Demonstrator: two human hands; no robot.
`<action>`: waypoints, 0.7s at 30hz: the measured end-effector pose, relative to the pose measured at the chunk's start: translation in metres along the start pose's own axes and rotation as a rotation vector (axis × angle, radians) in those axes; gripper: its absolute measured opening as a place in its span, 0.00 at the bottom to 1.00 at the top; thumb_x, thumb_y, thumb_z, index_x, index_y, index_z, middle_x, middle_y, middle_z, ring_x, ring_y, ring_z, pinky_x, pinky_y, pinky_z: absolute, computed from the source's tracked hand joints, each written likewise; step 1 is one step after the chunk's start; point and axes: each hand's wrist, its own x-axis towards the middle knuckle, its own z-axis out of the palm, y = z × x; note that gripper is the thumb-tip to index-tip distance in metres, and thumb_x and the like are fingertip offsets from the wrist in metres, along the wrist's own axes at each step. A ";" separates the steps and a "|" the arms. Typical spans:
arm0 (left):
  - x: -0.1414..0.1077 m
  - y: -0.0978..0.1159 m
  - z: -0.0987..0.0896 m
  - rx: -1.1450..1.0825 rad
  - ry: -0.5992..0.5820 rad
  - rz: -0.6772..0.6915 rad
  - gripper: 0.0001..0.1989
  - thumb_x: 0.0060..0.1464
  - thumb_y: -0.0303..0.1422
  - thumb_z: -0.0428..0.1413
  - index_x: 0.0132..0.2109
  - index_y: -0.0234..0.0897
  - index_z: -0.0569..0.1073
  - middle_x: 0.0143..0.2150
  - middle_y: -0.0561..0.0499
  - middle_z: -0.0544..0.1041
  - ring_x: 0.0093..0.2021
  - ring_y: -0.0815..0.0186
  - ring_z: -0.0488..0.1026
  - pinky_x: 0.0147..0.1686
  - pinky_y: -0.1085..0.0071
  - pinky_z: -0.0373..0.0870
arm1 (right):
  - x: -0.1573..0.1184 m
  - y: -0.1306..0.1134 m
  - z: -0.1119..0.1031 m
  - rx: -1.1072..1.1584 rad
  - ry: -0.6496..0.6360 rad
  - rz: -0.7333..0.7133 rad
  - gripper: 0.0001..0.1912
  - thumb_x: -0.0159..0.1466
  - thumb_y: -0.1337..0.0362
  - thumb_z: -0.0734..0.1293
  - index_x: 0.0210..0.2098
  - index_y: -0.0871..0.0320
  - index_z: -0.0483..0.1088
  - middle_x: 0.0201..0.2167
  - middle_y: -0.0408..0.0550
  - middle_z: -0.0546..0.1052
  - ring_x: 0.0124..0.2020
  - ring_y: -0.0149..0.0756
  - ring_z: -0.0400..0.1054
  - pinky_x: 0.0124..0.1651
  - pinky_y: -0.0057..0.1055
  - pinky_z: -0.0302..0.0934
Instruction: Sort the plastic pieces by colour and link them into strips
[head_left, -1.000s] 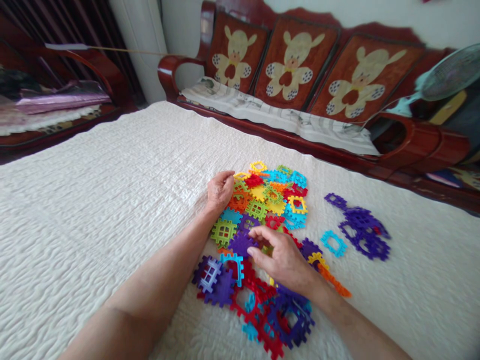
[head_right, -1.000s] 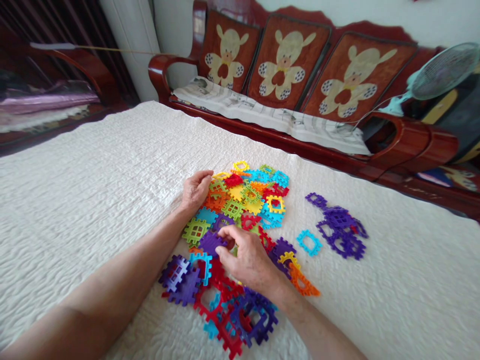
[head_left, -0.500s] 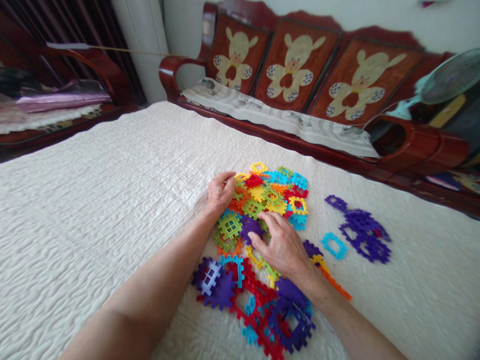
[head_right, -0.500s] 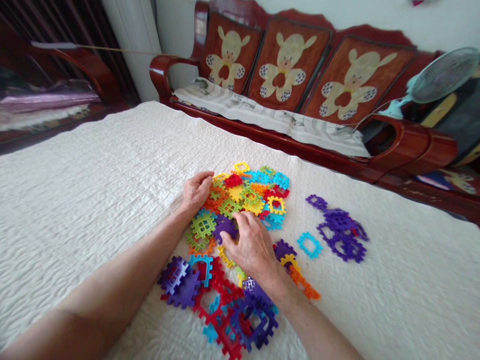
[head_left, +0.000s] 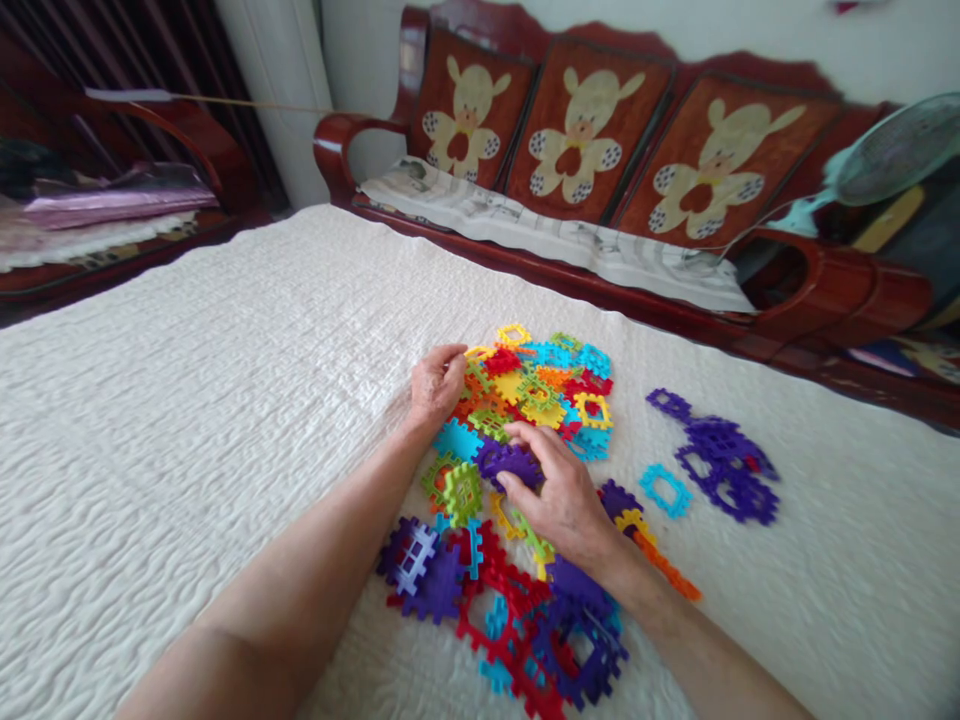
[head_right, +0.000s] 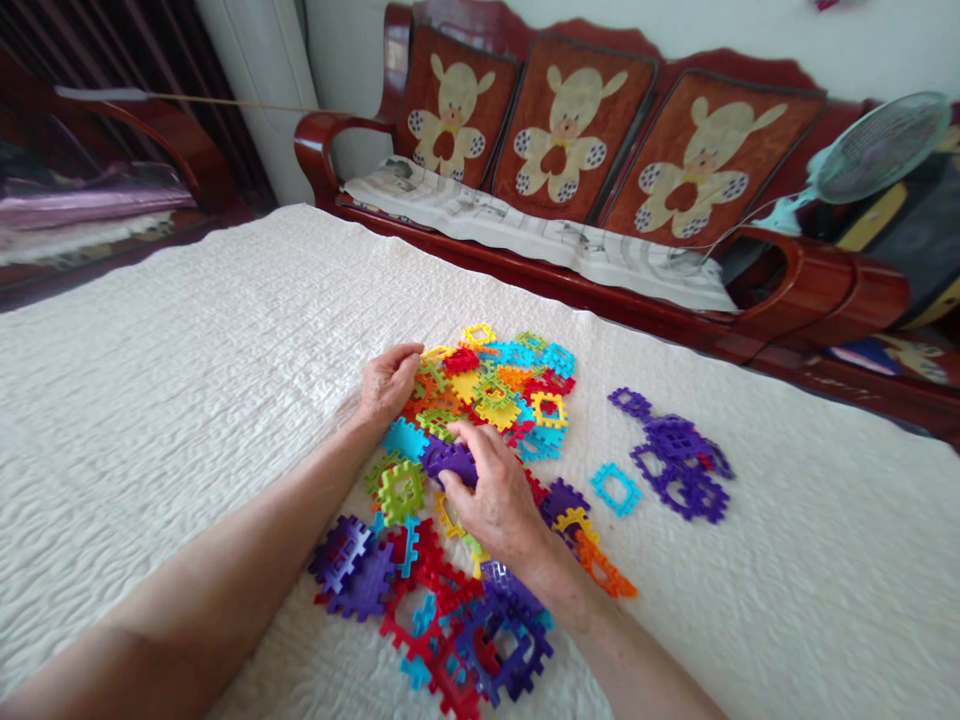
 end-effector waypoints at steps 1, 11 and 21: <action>0.000 0.000 0.000 -0.001 -0.001 0.001 0.14 0.55 0.33 0.50 0.43 0.39 0.78 0.41 0.52 0.80 0.41 0.65 0.75 0.47 0.69 0.71 | 0.000 0.001 -0.002 0.054 -0.003 0.034 0.21 0.58 0.67 0.66 0.52 0.53 0.65 0.44 0.49 0.74 0.47 0.39 0.69 0.51 0.40 0.65; -0.001 -0.001 -0.001 -0.004 -0.016 -0.025 0.16 0.54 0.37 0.50 0.45 0.40 0.78 0.38 0.52 0.80 0.40 0.64 0.75 0.45 0.69 0.71 | 0.006 0.008 -0.024 0.329 -0.085 0.264 0.17 0.58 0.61 0.65 0.47 0.55 0.70 0.40 0.46 0.75 0.37 0.34 0.70 0.42 0.32 0.66; -0.001 -0.001 -0.002 -0.002 -0.020 -0.033 0.16 0.53 0.37 0.50 0.44 0.39 0.78 0.37 0.52 0.79 0.40 0.64 0.75 0.44 0.69 0.71 | 0.007 0.004 -0.041 0.593 -0.314 0.459 0.21 0.56 0.60 0.68 0.49 0.54 0.69 0.36 0.43 0.74 0.32 0.31 0.68 0.37 0.30 0.64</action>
